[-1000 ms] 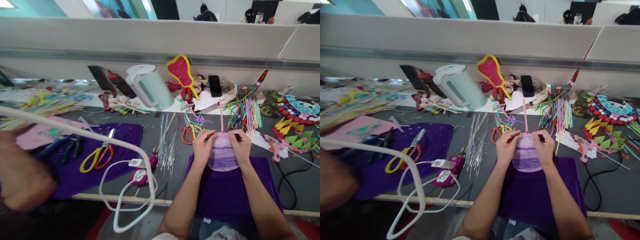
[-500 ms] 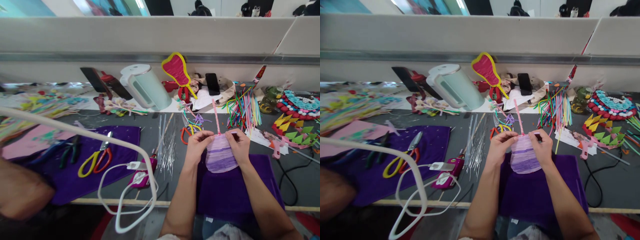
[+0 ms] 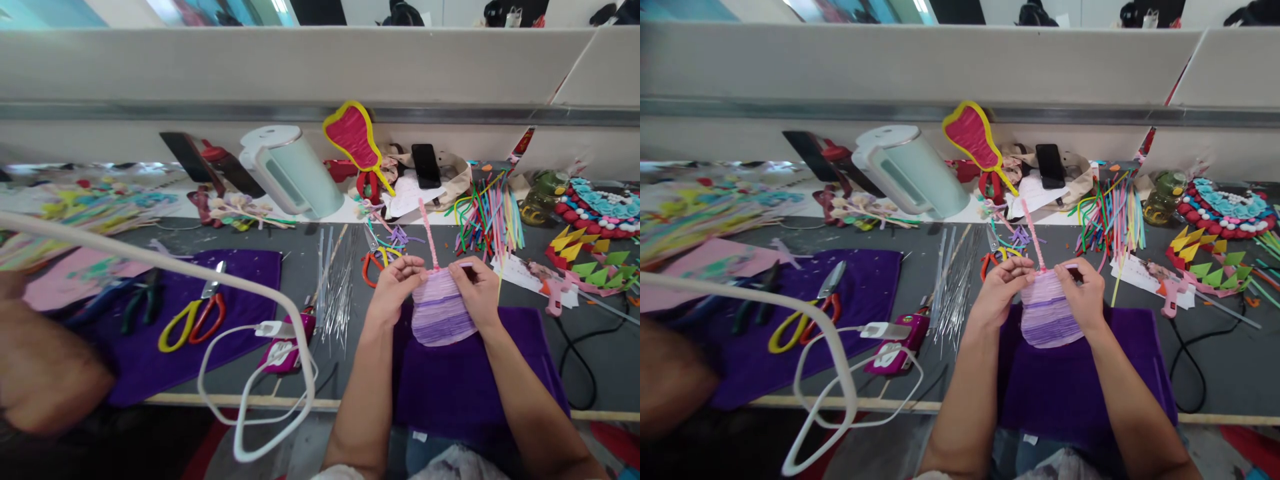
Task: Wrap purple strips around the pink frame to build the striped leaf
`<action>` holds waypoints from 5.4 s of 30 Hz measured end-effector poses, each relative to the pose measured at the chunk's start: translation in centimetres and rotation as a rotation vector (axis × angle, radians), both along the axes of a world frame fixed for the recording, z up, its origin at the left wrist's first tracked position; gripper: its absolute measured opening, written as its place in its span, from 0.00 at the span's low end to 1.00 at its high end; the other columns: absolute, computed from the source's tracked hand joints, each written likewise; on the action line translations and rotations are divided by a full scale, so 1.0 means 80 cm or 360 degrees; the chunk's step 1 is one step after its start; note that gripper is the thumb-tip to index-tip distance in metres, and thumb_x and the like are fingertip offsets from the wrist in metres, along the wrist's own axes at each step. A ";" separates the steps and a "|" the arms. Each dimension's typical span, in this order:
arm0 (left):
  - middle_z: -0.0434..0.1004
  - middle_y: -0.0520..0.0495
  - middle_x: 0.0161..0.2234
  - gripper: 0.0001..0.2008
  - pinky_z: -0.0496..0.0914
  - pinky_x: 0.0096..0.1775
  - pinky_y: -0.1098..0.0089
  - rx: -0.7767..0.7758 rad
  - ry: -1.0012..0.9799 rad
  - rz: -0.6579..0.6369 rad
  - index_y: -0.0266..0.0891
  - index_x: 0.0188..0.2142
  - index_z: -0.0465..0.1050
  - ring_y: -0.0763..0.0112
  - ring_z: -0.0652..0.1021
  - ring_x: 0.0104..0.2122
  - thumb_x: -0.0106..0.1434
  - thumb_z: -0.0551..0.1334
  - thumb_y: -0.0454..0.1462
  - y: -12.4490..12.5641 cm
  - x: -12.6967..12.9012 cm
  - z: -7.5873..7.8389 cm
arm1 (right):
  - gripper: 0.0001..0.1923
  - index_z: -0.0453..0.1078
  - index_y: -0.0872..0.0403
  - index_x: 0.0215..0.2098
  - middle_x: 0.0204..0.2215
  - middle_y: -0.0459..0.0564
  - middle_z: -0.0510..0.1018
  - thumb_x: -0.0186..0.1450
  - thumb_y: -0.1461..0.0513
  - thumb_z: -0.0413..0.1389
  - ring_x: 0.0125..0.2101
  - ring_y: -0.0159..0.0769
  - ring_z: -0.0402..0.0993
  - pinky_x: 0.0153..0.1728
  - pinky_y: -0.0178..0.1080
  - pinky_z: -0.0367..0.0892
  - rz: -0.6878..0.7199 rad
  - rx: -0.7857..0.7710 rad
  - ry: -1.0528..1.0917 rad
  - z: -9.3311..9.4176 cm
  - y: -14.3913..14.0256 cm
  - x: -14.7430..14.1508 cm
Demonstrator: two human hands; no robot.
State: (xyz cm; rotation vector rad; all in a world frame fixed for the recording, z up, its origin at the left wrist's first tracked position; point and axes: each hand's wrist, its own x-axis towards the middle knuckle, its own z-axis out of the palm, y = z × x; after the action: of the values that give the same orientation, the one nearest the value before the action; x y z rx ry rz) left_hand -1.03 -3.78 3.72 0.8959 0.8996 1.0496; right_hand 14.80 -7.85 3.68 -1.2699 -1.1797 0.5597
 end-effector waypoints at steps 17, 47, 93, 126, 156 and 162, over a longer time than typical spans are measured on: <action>0.80 0.49 0.28 0.21 0.69 0.31 0.74 -0.0242 -0.0312 -0.0042 0.35 0.38 0.72 0.75 0.76 0.25 0.43 0.72 0.31 0.001 0.014 -0.006 | 0.10 0.73 0.54 0.28 0.23 0.45 0.75 0.60 0.56 0.58 0.25 0.32 0.69 0.28 0.34 0.64 0.0029 -0.0051 0.0065 -0.002 0.001 0.001; 0.76 0.52 0.30 0.19 0.66 0.32 0.75 0.0033 -0.0197 0.0158 0.37 0.38 0.72 0.76 0.74 0.28 0.45 0.71 0.35 -0.001 0.035 -0.020 | 0.13 0.73 0.55 0.33 0.28 0.47 0.76 0.62 0.53 0.56 0.28 0.32 0.69 0.30 0.35 0.64 0.0033 -0.0176 0.0128 -0.023 0.017 0.018; 0.75 0.51 0.28 0.10 0.67 0.33 0.73 0.0388 0.0030 0.0482 0.36 0.34 0.74 0.75 0.73 0.28 0.49 0.67 0.33 -0.003 0.051 -0.032 | 0.07 0.76 0.49 0.36 0.53 0.54 0.65 0.62 0.61 0.56 0.56 0.45 0.60 0.55 0.52 0.58 -0.0022 0.0183 -0.0875 -0.021 0.018 -0.003; 0.75 0.52 0.22 0.16 0.65 0.29 0.73 0.0071 -0.0156 0.0350 0.36 0.36 0.73 0.73 0.75 0.24 0.46 0.71 0.37 0.006 0.030 -0.020 | 0.14 0.68 0.54 0.44 0.35 0.49 0.76 0.59 0.62 0.55 0.33 0.34 0.73 0.37 0.38 0.68 -0.0063 -0.0054 0.0068 -0.025 0.018 0.006; 0.65 0.55 0.19 0.06 0.53 0.21 0.77 -0.0015 0.0287 -0.0123 0.37 0.24 0.71 0.80 0.63 0.19 0.50 0.64 0.38 0.010 0.024 -0.025 | 0.09 0.72 0.54 0.30 0.22 0.43 0.72 0.59 0.56 0.57 0.23 0.31 0.66 0.26 0.34 0.61 0.0143 -0.0196 0.0177 -0.023 0.023 0.035; 0.66 0.55 0.18 0.06 0.53 0.22 0.75 0.0112 0.0358 -0.0067 0.36 0.23 0.72 0.79 0.62 0.18 0.49 0.64 0.38 0.010 0.026 -0.023 | 0.09 0.71 0.54 0.29 0.22 0.43 0.73 0.59 0.56 0.56 0.23 0.31 0.66 0.26 0.34 0.61 0.0148 -0.0186 0.0156 -0.023 0.023 0.032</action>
State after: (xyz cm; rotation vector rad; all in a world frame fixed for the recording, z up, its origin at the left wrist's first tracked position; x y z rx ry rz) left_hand 1.01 -2.98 1.85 1.1032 1.0306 0.9614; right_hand 17.34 -5.98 1.82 -1.2758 -1.1417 0.7609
